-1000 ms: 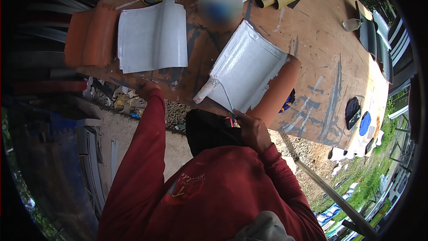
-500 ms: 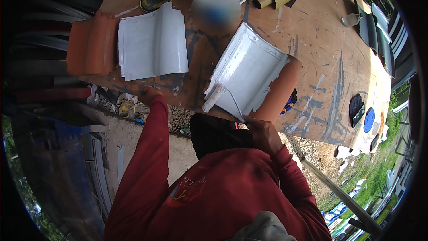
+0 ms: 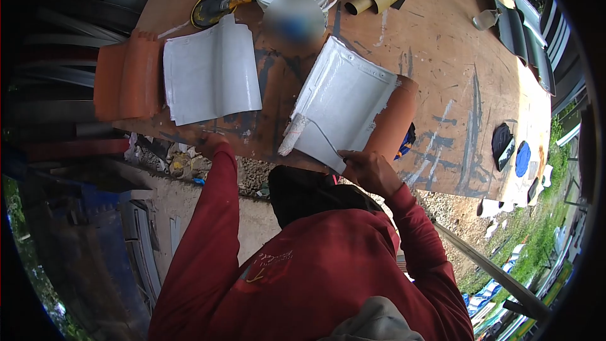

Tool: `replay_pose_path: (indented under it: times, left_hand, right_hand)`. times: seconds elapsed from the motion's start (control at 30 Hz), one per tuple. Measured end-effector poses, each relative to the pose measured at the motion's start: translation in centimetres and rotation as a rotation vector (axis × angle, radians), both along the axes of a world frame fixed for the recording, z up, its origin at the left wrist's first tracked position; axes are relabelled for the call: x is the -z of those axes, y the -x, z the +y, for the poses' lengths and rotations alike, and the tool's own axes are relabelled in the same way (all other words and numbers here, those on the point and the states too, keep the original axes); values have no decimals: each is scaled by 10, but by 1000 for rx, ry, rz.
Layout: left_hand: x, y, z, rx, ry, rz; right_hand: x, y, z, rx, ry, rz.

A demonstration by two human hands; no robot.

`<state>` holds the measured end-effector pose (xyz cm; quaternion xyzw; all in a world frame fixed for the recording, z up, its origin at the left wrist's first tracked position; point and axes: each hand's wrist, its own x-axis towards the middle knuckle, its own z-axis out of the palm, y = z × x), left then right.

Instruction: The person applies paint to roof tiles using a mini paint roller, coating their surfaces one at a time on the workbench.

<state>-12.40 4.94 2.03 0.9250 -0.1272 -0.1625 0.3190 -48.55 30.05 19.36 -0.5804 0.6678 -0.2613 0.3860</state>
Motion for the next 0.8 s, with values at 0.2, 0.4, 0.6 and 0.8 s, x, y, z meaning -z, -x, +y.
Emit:
replay_pose_path:
  times: [0.2,0.4,0.6,0.8]
  left_hand:
    - [1,-2,0,-5,42,11]
    - [-15,7,3,8,43,45]
    - [1,-4,-1,14,38,38]
    - [4,-3,-5,-18,15,40]
  right_hand:
    - [-6,23,-2,-40,-76,99]
    - [-4,16,-20,-37,28,-17]
    - [-13,31,-15,-59,-119,100]
    - [-8,24,-12,-74,-6,131]
